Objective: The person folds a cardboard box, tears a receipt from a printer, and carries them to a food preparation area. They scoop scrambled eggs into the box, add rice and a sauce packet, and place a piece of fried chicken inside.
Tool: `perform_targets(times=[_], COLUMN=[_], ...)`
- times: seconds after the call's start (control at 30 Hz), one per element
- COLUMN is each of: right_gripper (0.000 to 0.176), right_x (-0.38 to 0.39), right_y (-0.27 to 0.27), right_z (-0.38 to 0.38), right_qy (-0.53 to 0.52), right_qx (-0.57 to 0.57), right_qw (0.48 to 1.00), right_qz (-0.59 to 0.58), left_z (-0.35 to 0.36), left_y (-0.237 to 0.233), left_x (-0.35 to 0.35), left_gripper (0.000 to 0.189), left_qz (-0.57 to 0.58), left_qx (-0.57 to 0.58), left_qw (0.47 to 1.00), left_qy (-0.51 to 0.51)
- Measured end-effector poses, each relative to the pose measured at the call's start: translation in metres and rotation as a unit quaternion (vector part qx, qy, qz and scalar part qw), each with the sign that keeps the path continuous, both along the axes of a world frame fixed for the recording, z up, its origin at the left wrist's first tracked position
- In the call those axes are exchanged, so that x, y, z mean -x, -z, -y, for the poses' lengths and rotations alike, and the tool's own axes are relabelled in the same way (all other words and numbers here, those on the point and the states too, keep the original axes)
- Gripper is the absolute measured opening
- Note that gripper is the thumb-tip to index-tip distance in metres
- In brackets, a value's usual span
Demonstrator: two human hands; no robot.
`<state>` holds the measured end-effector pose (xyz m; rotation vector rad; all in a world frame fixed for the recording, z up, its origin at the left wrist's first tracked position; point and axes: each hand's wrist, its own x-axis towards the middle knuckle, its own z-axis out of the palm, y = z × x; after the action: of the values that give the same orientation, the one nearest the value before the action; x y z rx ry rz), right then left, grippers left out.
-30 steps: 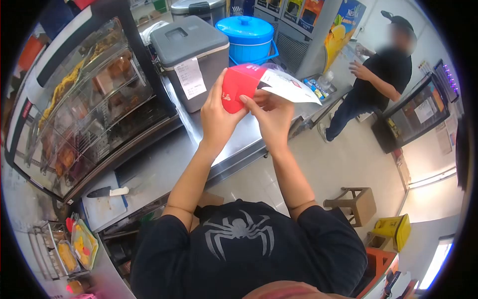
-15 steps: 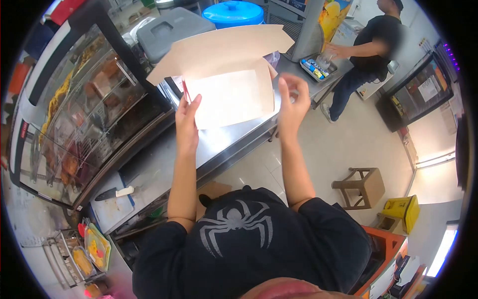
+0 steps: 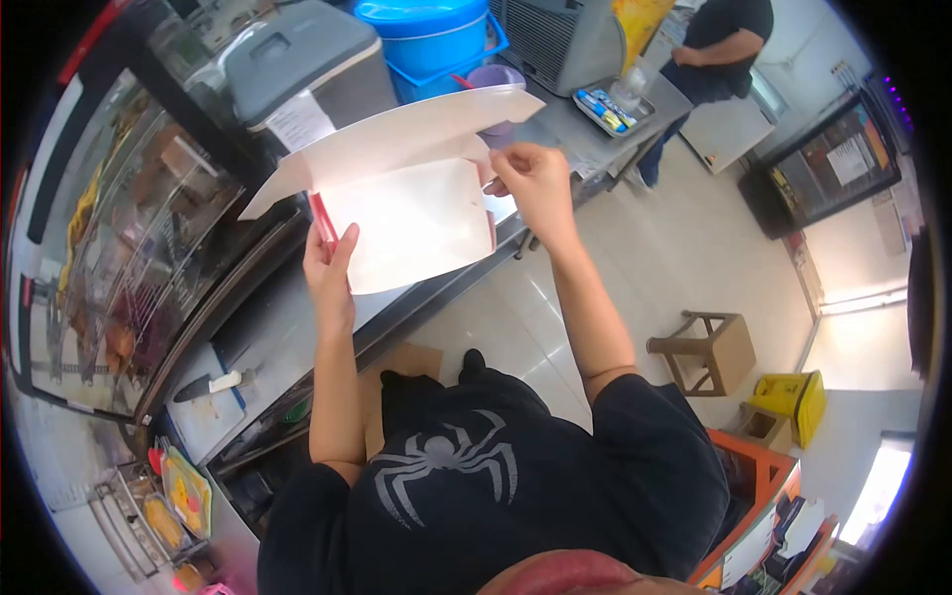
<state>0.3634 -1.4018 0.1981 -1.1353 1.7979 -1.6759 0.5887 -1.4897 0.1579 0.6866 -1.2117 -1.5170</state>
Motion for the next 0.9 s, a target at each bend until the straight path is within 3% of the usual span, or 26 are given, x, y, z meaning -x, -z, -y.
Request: perform_targets(times=[0.1, 0.23, 0.27, 0.37, 0.5, 0.53, 0.7, 0.77, 0.9], right_gripper=[0.017, 0.017, 0.019, 0.017, 0.031, 0.04, 0.052, 0.049, 0.048], right_x=[0.004, 0.001, 0.005, -0.003, -0.016, -0.017, -0.036, -0.044, -0.079], right_y=[0.001, 0.019, 0.021, 0.031, 0.04, 0.043, 0.09, 0.111, 0.124], right_z=[-0.005, -0.009, -0.013, -0.013, -0.002, 0.001, 0.028, 0.04, 0.061], right_qy=[-0.006, -0.04, -0.085, -0.125, -0.116, -0.156, -0.172, -0.23, -0.191], right_qx=[-0.014, 0.049, 0.001, -0.004, -0.031, -0.046, -0.097, -0.105, -0.157], right_qw=[1.0, 0.998, 0.996, 0.98, 0.955, 0.944, 0.947, 0.936, 0.937], right_qz=[0.001, -0.018, -0.001, 0.152, 0.27, 0.285, 0.255, 0.243, 0.247], left_z=[-0.011, -0.007, -0.003, 0.004, 0.012, 0.014, 0.038, 0.046, 0.075], left_y=[-0.004, -0.008, -0.006, -0.004, 0.01, 0.016, 0.051, 0.058, 0.107], left_x=[0.001, -0.007, -0.009, -0.013, -0.025, -0.029, -0.04, -0.053, -0.087], left_gripper=[0.049, 0.058, 0.058, 0.057, 0.057, 0.057, 0.057, 0.058, 0.056], left_qz=[0.004, -0.01, -0.019, -0.014, 0.0, 0.006, -0.022, 0.017, 0.027], left_qx=[-0.02, -0.077, -0.072, -0.06, -0.093, -0.099, -0.091, -0.145, -0.24], left_qw=[1.0, 0.997, 0.997, 0.997, 0.995, 0.994, 0.995, 0.988, 0.969], left_qy=[0.002, 0.027, 0.035, 0.041, 0.046, 0.049, 0.038, 0.048, 0.058])
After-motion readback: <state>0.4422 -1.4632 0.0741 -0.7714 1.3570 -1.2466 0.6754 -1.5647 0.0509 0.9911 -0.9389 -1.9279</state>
